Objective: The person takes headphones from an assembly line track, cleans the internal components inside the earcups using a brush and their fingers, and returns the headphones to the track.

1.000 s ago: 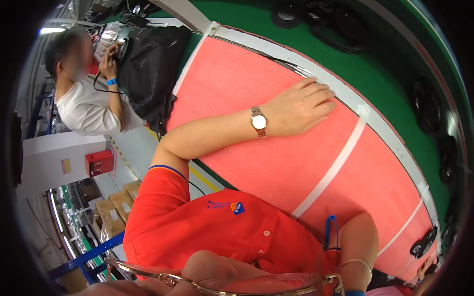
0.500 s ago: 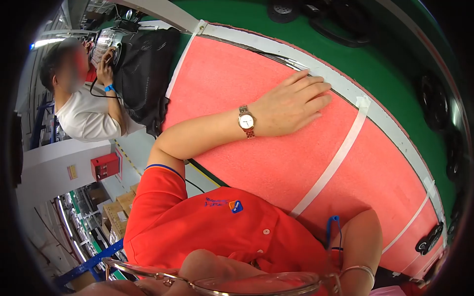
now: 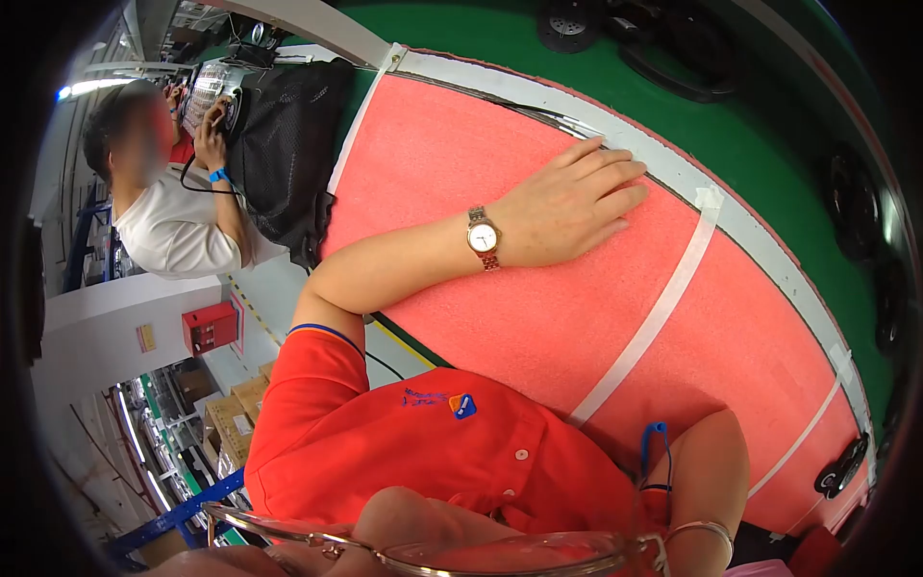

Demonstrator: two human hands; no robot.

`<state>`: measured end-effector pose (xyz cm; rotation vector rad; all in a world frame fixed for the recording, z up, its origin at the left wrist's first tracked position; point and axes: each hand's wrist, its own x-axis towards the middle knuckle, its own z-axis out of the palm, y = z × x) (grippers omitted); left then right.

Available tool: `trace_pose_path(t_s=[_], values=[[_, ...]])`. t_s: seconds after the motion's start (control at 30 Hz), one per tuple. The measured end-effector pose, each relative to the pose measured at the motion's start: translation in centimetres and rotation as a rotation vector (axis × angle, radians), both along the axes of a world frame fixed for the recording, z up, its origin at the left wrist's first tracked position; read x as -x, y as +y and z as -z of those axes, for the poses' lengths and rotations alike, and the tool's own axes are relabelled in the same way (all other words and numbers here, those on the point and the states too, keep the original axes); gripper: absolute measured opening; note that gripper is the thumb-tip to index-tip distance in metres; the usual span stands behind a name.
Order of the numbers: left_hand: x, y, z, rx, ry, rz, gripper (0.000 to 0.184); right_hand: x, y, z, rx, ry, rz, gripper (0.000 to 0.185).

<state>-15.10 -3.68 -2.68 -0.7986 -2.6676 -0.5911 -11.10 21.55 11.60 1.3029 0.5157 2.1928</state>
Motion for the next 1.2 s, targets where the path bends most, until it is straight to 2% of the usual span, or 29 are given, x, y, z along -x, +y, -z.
trace_pose_path(t_s=[0.47,0.57,0.87,0.93,0.97,1.03,1.1,1.17,1.2], values=[[0.2,-0.1,0.3,-0.015,0.031,0.015,0.028,1.3,0.3,-0.6,0.005,-0.256,-0.028,0.01],[0.1,-0.1,-0.2,-0.008,-0.019,0.007,0.034,1.5,0.7,-1.4,-0.014,-0.293,-0.017,0.012],[0.1,-0.1,-0.5,0.005,-0.043,0.015,0.036,0.4,2.5,-5.6,-0.057,-0.363,0.105,0.016],[0.2,-0.1,-0.5,0.003,-0.042,0.023,0.036,3.9,2.4,-5.5,-0.595,-0.376,-0.44,0.029],[0.2,-0.2,-0.6,0.007,-0.056,0.023,0.036,4.0,-1.3,-7.2,-0.917,-0.747,-0.391,0.026],[0.3,-0.3,-0.7,0.013,-0.03,0.041,0.034,4.2,-4.2,-5.9,-0.715,-0.881,-0.697,0.021],[0.3,-0.2,-0.5,0.009,-0.011,0.071,0.032,2.5,-7.5,-5.2,-0.939,-0.649,-0.447,0.018],[0.2,-0.2,-0.5,-0.016,-0.002,0.034,0.033,4.4,-8.4,-4.6,-0.923,-0.682,-0.419,0.018],[0.5,0.7,1.6,-0.182,-0.153,0.003,0.033,2.9,-9.1,-4.9,-0.911,-0.69,-0.412,0.018]])
